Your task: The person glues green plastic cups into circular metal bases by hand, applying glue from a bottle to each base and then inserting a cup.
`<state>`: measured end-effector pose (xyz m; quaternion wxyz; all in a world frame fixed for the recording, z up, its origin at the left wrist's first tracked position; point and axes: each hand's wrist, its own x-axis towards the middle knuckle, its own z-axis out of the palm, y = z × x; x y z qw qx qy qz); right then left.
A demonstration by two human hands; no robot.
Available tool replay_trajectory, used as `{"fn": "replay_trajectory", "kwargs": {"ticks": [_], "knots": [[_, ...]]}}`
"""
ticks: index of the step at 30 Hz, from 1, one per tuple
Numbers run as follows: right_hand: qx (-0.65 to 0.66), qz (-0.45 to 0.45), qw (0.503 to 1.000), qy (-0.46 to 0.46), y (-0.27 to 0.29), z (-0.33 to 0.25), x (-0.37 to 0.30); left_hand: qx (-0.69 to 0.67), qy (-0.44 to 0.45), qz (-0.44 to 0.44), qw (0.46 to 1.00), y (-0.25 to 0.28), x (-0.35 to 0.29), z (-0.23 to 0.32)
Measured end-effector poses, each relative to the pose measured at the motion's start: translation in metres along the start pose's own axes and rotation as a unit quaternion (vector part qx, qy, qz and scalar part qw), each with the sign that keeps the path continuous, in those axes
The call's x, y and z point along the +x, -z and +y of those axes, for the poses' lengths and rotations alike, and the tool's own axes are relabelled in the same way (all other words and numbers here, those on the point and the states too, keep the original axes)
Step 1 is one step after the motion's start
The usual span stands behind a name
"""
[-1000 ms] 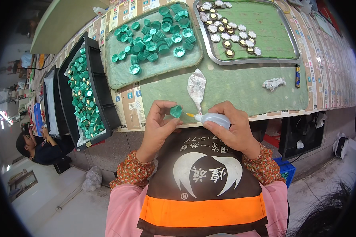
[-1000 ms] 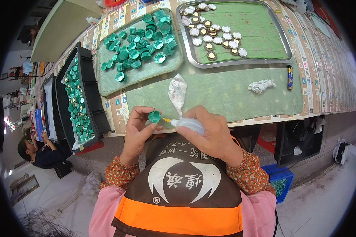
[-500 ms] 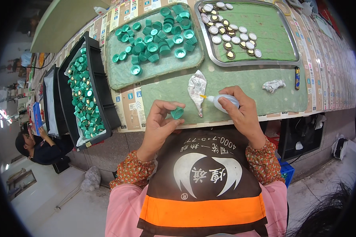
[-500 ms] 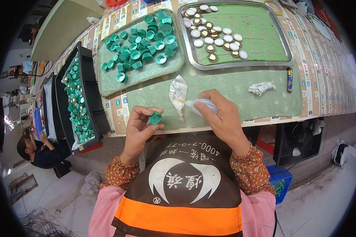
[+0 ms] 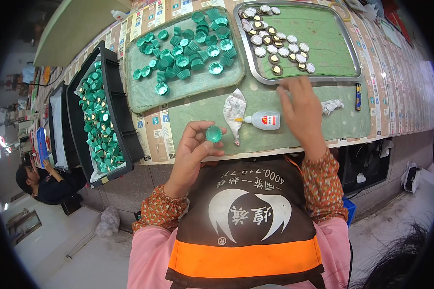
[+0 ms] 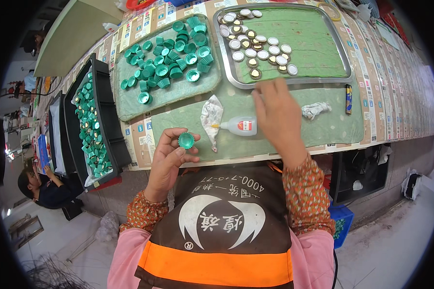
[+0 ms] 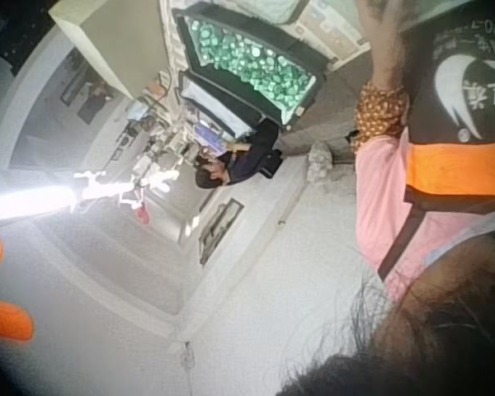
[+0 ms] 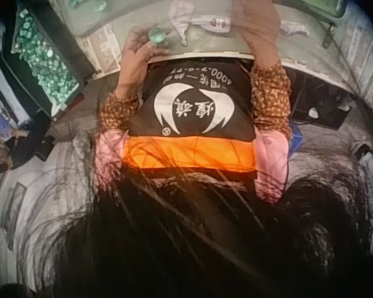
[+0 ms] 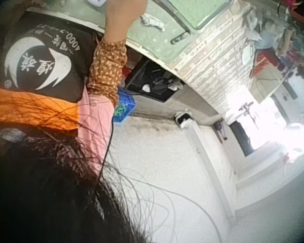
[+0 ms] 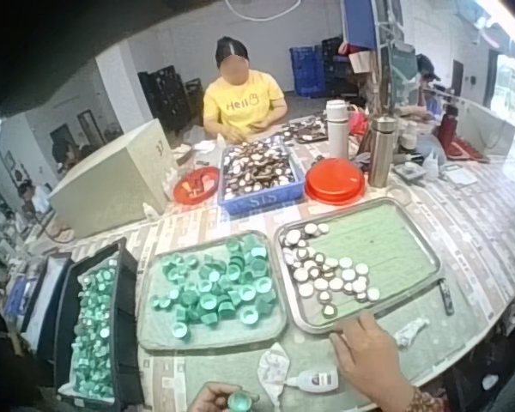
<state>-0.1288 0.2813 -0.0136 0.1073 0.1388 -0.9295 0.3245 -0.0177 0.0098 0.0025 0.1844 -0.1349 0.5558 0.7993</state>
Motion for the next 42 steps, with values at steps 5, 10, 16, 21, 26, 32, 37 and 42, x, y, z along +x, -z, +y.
{"fn": "replay_trajectory", "kwargs": {"ticks": [5, 10, 16, 21, 26, 32, 37, 42], "knots": [[-0.125, 0.006, 0.992, -0.008, -0.013, 0.022, 0.046, 0.013, -0.010, -0.027, 1.000, -0.008, 0.003, 0.001], [-0.112, -0.041, 0.992, -0.043, -0.017, 0.023, 0.061, 0.031, -0.013, -0.031, 0.999, -0.011, 0.004, -0.001], [0.132, -0.055, 0.980, -0.135, 0.009, 0.016, 0.046, 0.029, -0.003, -0.021, 0.999, -0.005, 0.002, -0.004], [0.323, -0.063, 0.896, -0.297, 0.027, 0.016, -0.009, 0.027, 0.004, -0.020, 0.999, -0.006, 0.007, -0.002], [0.008, -0.036, 0.971, -0.236, 0.020, 0.014, -0.047, 0.027, 0.015, -0.028, 0.999, -0.011, 0.011, -0.002], [0.006, -0.041, 0.992, -0.115, 0.033, 0.017, -0.047, 0.014, 0.032, -0.043, 0.998, -0.011, 0.013, -0.001], [0.020, -0.114, 0.993, -0.003, 0.042, 0.017, -0.033, -0.031, 0.054, -0.044, 0.997, -0.011, 0.010, -0.005], [0.006, -0.148, 0.989, 0.018, 0.043, 0.021, -0.027, -0.025, 0.053, -0.036, 0.998, -0.011, 0.008, -0.004]]}}
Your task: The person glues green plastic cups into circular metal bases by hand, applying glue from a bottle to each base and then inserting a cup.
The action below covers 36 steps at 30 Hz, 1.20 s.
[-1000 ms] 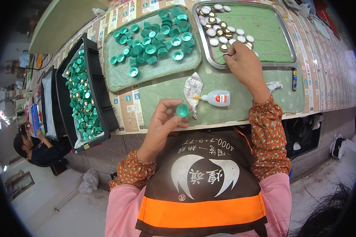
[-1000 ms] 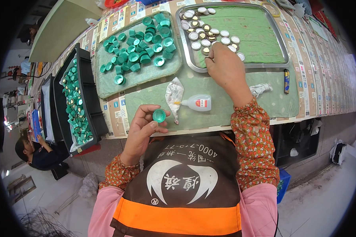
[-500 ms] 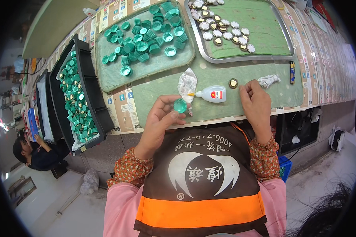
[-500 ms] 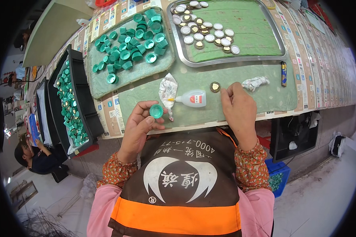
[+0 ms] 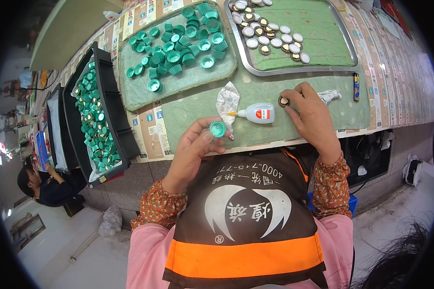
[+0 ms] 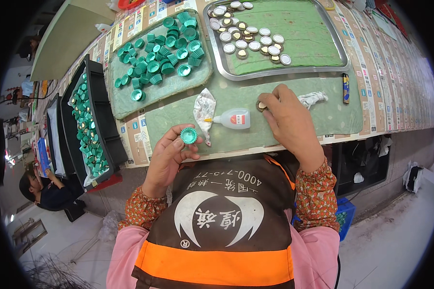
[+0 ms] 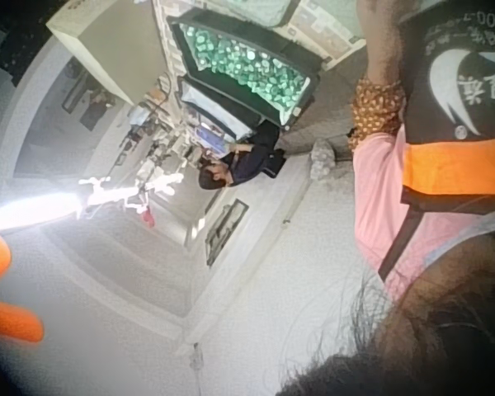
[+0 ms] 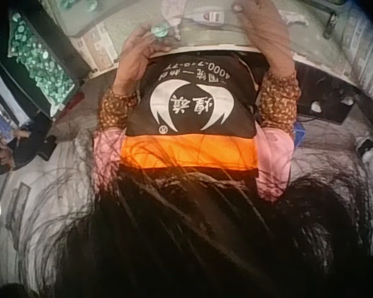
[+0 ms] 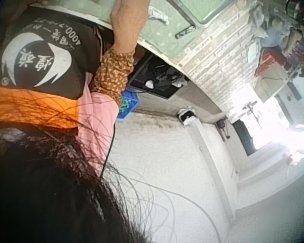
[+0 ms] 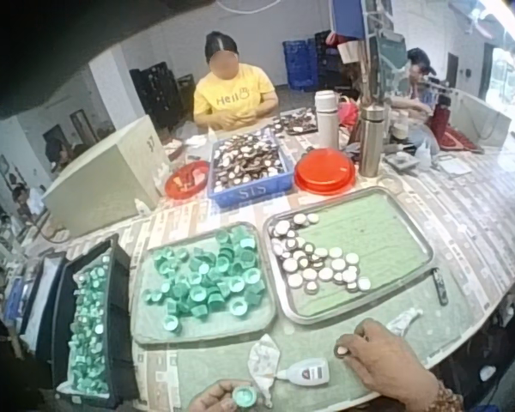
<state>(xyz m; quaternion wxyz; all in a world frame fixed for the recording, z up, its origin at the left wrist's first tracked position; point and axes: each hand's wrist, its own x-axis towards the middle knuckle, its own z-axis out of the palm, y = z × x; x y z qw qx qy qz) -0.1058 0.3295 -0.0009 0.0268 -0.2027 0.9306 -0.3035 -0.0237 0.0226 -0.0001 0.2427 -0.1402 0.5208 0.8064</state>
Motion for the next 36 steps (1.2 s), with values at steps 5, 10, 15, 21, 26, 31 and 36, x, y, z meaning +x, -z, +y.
{"fn": "replay_trajectory", "kwargs": {"ticks": [5, 10, 15, 21, 26, 31, 36], "knots": [[-0.017, 0.001, 1.000, -0.010, -0.003, -0.002, -0.004, -0.004, 0.006, -0.001, 1.000, 0.004, 0.001, -0.002], [-0.007, -0.005, 1.000, -0.007, -0.004, -0.003, -0.004, -0.016, 0.015, -0.013, 1.000, 0.003, 0.004, -0.002], [0.018, 0.017, 1.000, 0.014, -0.006, -0.003, -0.005, -0.045, 0.016, -0.021, 0.999, 0.004, 0.004, -0.004], [0.207, 0.006, 0.976, 0.074, -0.006, -0.051, -0.009, -0.092, 0.035, -0.040, 0.994, 0.002, 0.001, -0.007], [0.175, -0.008, 0.975, 0.135, -0.019, -0.088, -0.008, -0.108, 0.035, -0.045, 0.992, -0.001, 0.001, -0.010], [0.132, -0.004, 0.980, 0.149, -0.027, -0.098, -0.008, -0.099, 0.046, -0.060, 0.992, 0.004, -0.001, -0.011], [0.128, -0.022, 0.980, 0.150, -0.027, -0.101, -0.009, -0.084, 0.041, -0.067, 0.993, 0.004, -0.002, -0.016]]}}
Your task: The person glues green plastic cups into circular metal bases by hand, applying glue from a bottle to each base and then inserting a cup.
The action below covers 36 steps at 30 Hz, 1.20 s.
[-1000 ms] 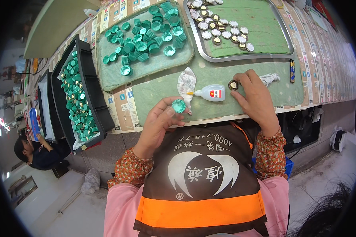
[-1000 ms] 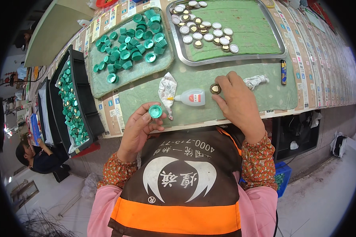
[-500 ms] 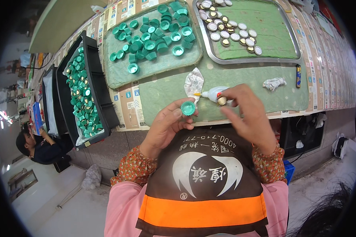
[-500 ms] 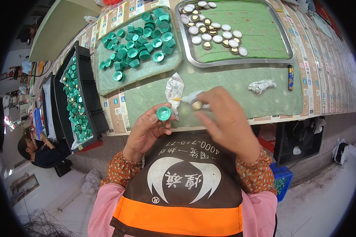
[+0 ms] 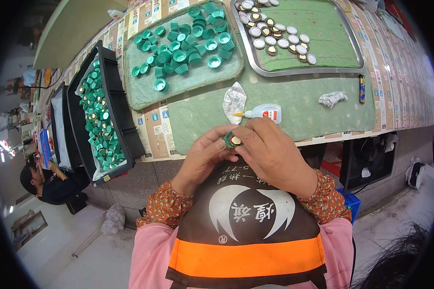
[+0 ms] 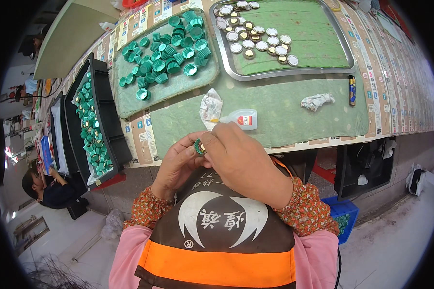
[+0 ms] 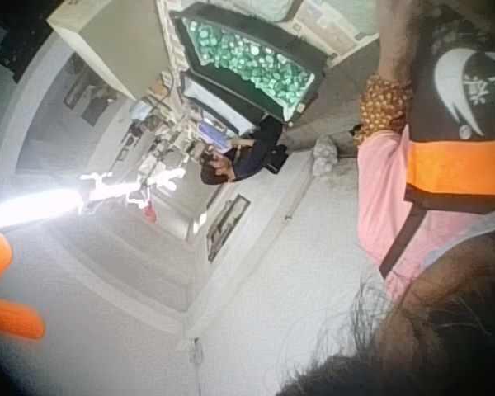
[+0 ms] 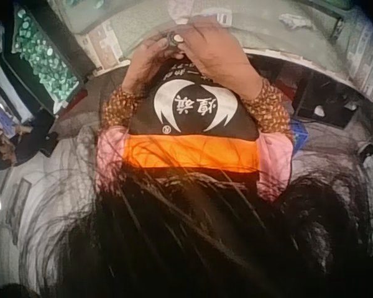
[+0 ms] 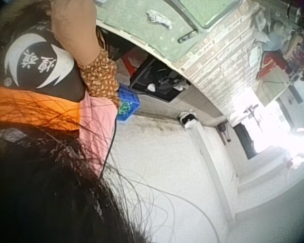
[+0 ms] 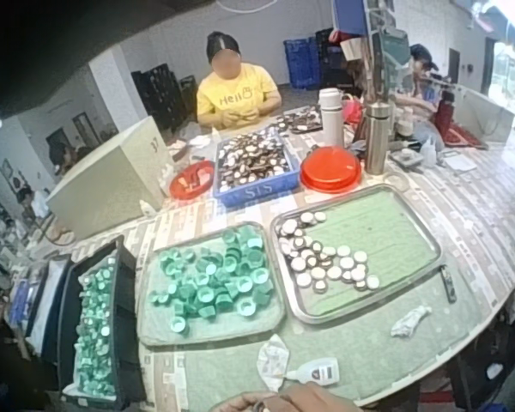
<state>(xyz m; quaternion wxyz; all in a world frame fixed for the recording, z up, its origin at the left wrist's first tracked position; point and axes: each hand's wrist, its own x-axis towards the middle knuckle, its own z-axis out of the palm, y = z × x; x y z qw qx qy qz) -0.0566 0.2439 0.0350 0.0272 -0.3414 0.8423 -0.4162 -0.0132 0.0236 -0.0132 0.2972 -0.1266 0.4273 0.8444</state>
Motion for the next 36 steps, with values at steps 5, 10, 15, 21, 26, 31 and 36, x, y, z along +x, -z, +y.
{"fn": "replay_trajectory", "kwargs": {"ticks": [5, 10, 15, 21, 26, 31, 36], "knots": [[0.000, 0.002, 1.000, 0.015, -0.002, 0.001, -0.001, -0.001, -0.001, -0.014, 1.000, 0.001, -0.001, -0.002], [0.006, 0.002, 1.000, 0.013, -0.002, 0.000, 0.000, 0.012, -0.006, -0.020, 1.000, 0.001, -0.002, -0.003], [-0.016, 0.016, 0.999, 0.041, -0.002, -0.001, 0.001, 0.008, -0.006, -0.025, 1.000, 0.001, 0.000, -0.005], [-0.030, -0.003, 0.998, 0.052, -0.009, 0.008, -0.001, 0.068, -0.010, -0.004, 0.998, -0.009, -0.002, -0.005], [0.015, 0.003, 0.999, 0.045, -0.017, 0.018, -0.006, 0.150, -0.013, 0.011, 0.988, -0.016, -0.004, -0.002], [0.068, -0.001, 0.997, 0.028, -0.022, 0.018, -0.010, 0.109, -0.025, 0.040, 0.993, -0.017, 0.002, -0.011], [0.165, 0.022, 0.980, -0.110, -0.022, 0.019, -0.016, 0.124, -0.066, 0.041, 0.989, -0.017, 0.003, -0.014]]}}
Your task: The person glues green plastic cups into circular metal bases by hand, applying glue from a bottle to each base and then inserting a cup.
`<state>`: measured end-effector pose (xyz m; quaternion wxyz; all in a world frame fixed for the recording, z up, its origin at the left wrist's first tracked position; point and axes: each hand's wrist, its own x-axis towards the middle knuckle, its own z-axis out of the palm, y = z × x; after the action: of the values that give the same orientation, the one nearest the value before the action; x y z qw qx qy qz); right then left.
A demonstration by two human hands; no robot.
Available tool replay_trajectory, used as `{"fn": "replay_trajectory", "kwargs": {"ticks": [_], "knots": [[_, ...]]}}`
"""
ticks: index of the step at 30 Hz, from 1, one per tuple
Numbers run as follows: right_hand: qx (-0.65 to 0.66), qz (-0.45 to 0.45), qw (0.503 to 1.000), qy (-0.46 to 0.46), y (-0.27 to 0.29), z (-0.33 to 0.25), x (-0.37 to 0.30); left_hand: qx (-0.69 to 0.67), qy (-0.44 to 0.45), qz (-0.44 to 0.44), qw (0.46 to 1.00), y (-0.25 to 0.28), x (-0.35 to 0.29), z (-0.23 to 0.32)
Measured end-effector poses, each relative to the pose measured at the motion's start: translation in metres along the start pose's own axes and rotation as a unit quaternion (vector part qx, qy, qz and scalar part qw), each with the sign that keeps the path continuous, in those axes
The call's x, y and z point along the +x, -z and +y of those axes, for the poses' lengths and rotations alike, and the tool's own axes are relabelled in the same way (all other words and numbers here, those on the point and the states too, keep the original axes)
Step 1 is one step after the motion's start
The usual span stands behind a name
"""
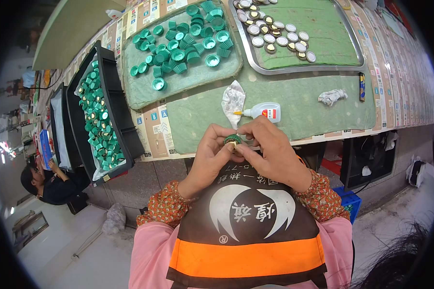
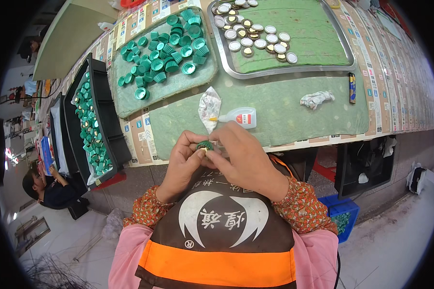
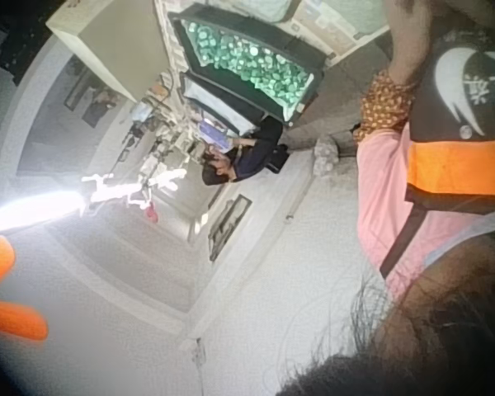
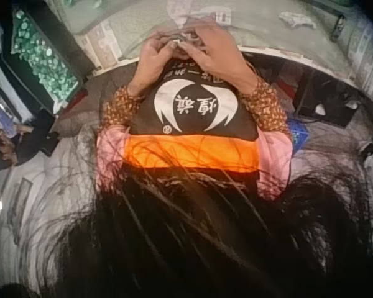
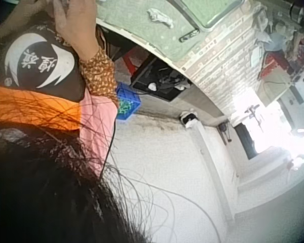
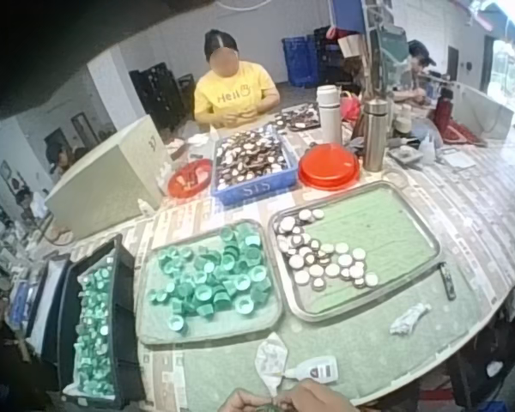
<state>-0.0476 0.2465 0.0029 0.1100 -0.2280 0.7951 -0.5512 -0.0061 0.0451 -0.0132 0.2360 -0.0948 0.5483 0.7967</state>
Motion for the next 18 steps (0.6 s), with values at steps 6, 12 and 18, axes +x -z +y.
{"fn": "replay_trajectory", "kwargs": {"ticks": [6, 12, 18], "knots": [[0.079, -0.007, 0.991, -0.105, -0.010, 0.003, -0.003, 0.036, -0.035, 0.012, 0.999, -0.005, -0.003, -0.008], [0.117, 0.009, 0.977, -0.179, -0.018, 0.009, -0.002, 0.034, -0.026, 0.032, 0.999, -0.001, 0.005, -0.020], [0.166, 0.024, 0.980, -0.111, -0.012, 0.004, 0.003, -0.062, -0.002, 0.065, 0.996, 0.014, 0.004, -0.005]]}}
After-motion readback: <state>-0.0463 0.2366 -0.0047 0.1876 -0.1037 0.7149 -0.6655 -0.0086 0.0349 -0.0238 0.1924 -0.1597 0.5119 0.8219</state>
